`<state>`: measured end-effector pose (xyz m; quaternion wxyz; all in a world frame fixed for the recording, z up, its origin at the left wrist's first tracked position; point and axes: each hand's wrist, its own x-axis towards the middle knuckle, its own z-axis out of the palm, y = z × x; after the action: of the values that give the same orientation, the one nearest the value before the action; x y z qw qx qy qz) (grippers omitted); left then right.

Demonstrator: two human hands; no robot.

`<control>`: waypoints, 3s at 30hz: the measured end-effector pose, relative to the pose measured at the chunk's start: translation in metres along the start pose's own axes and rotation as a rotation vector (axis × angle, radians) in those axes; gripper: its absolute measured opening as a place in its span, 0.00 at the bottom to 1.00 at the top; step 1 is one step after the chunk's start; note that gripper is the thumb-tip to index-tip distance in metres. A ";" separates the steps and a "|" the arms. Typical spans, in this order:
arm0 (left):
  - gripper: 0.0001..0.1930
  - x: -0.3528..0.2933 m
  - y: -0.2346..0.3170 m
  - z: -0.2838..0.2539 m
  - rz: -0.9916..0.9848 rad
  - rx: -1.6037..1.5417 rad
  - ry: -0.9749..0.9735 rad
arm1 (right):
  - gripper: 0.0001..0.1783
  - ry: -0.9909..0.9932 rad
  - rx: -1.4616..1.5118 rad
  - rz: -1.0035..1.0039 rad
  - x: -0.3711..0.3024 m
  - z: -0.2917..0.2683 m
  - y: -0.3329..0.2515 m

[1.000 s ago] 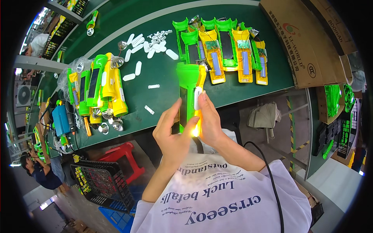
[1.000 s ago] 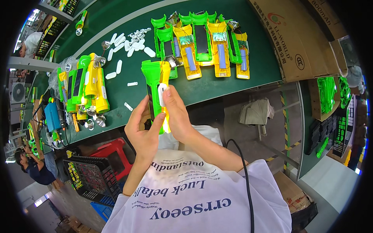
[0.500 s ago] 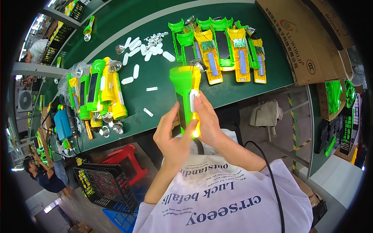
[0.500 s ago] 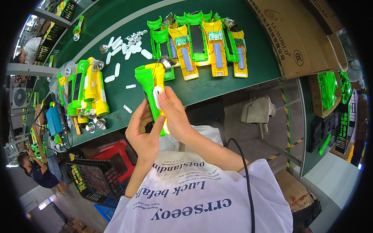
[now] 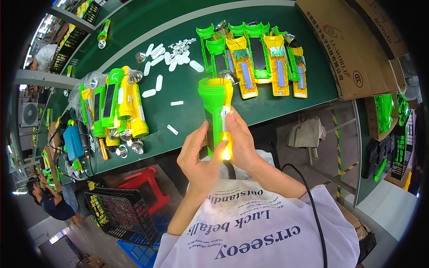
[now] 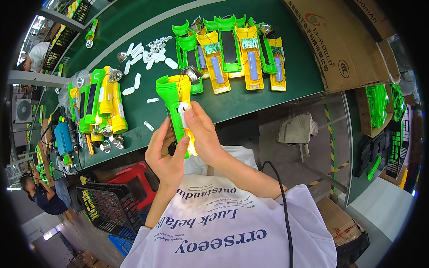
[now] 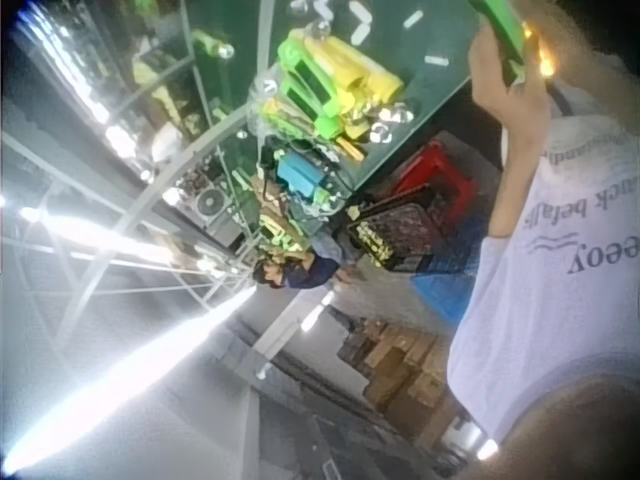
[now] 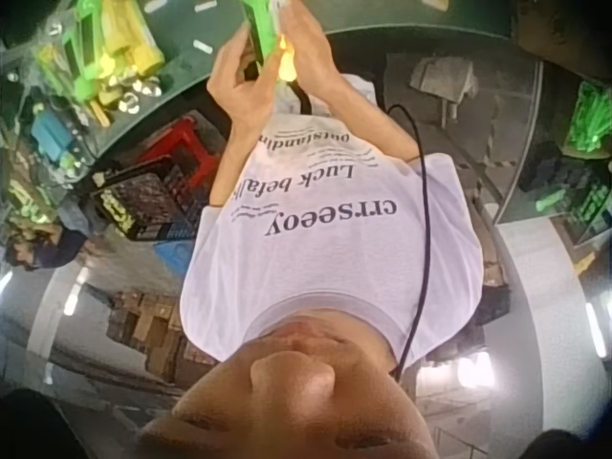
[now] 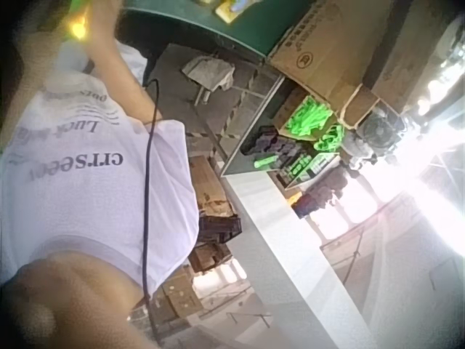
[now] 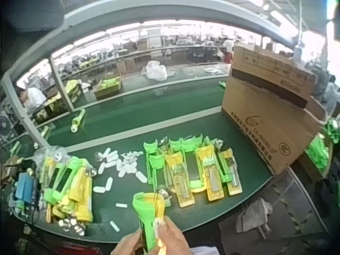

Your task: The person moves cardboard boxes of parts on an assembly line workbench, inserts switch components into flashlight bodies, fits the casing halves together, tests the lights, and places the assembled flashlights onto a conveyor belt.

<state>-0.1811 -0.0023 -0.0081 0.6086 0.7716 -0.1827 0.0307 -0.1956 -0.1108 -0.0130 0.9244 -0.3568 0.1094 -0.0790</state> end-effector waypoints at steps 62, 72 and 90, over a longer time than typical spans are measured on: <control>0.10 0.120 -0.052 -0.084 0.296 0.883 -0.241 | 0.35 0.121 -0.176 0.226 -0.035 -0.041 -0.051; 0.11 0.181 -0.095 -0.063 0.100 1.164 -0.126 | 0.35 0.077 -0.141 0.244 -0.033 -0.040 -0.052; 0.12 0.198 -0.084 -0.049 0.080 0.764 -0.507 | 0.34 0.131 -0.263 0.285 -0.029 -0.042 -0.057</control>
<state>0.0389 0.0122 -0.0195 0.2148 0.9161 -0.3310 -0.0707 -0.2383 -0.1730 -0.0009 0.8624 -0.4497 0.2281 0.0447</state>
